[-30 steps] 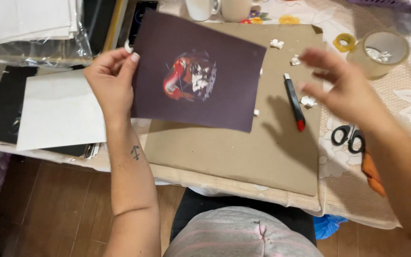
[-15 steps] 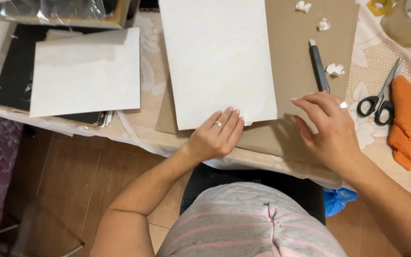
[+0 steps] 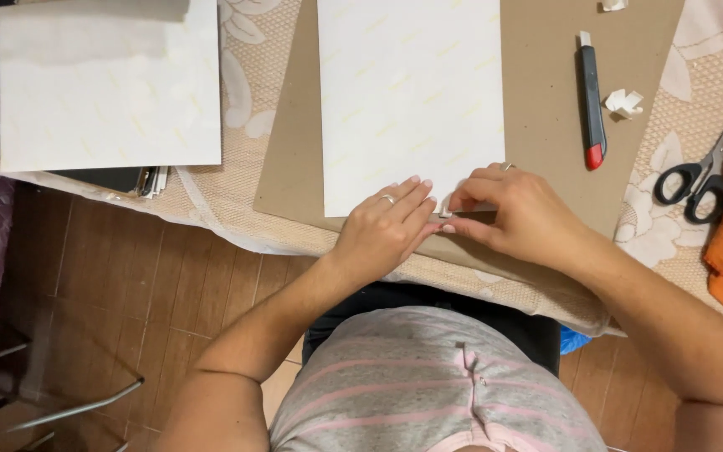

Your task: The person uses a utility knife to trim the edges of a white sheet of paper placed on a brown cutting mat. They then flip the paper over to reveal a printed image and continue to trim the remaining edges. Finally, they apply small pieces of tape to the corners of the paper.

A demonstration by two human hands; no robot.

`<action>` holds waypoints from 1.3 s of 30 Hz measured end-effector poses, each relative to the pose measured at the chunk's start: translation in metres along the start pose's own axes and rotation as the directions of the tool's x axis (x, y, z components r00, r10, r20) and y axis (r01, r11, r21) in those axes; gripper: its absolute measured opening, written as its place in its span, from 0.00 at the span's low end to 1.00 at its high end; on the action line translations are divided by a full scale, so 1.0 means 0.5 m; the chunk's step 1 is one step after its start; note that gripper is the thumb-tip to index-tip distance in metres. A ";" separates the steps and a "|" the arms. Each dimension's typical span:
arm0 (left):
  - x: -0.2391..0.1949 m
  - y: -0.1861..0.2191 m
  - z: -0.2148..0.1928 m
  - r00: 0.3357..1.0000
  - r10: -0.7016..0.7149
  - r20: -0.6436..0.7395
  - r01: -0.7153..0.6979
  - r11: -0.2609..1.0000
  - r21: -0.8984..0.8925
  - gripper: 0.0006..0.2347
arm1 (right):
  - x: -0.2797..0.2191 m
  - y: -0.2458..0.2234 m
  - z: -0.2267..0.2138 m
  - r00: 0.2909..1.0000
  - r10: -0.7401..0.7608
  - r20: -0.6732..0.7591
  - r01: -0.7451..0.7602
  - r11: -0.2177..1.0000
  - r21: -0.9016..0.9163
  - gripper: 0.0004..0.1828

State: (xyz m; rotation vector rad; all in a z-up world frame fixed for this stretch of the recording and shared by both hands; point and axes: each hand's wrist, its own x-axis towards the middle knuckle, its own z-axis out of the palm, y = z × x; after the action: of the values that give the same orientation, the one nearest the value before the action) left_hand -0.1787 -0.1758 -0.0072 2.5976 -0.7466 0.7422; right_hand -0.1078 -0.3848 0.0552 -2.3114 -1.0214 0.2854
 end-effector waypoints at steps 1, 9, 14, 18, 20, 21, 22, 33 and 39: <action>-0.001 0.002 -0.003 1.000 -0.006 0.019 0.007 0.999 -0.039 0.12 | -0.001 0.002 -0.002 0.999 0.020 0.027 -0.021 1.000 0.015 0.10; 0.007 -0.006 -0.004 0.998 -0.013 0.068 0.024 0.986 -0.162 0.14 | -0.011 0.011 0.012 0.999 0.053 -0.010 -0.053 0.998 -0.044 0.21; 0.009 -0.011 -0.009 0.999 0.024 0.033 -0.020 0.992 -0.121 0.11 | -0.005 0.030 0.023 0.999 0.016 -0.050 -0.006 0.980 0.198 0.07; 0.025 0.007 -0.006 0.999 0.042 0.030 -0.036 0.982 -0.185 0.12 | 0.001 0.039 -0.027 0.988 0.147 -0.037 -0.125 0.930 0.346 0.05; 0.022 0.011 0.007 0.992 0.048 0.117 -0.026 0.983 -0.180 0.17 | 0.004 0.027 -0.052 0.984 0.160 0.080 -0.177 0.935 0.309 0.04; 0.021 0.013 0.010 0.992 0.050 0.114 -0.028 0.982 -0.185 0.17 | 0.006 0.019 -0.058 0.983 0.165 0.079 -0.181 0.935 0.305 0.04; 0.020 0.015 0.012 0.988 0.058 0.140 -0.034 0.985 -0.169 0.19 | 0.007 0.011 -0.063 0.979 0.167 0.115 -0.191 0.951 0.242 0.04; 0.004 0.015 0.023 0.983 0.058 0.176 -0.029 0.986 -0.163 0.25 | 0.010 0.015 -0.036 0.981 0.191 0.036 -0.193 0.976 0.098 0.03; 0.000 0.015 0.029 0.985 0.058 0.160 -0.032 0.987 -0.159 0.24 | 0.010 0.037 -0.025 0.974 0.228 0.003 -0.228 0.971 0.067 0.04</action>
State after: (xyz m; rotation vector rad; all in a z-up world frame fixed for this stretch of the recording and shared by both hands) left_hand -0.1775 -0.1883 -0.0176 2.5280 -0.8771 0.4648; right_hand -0.0882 -0.3962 0.0543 -2.3681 -0.7318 0.3991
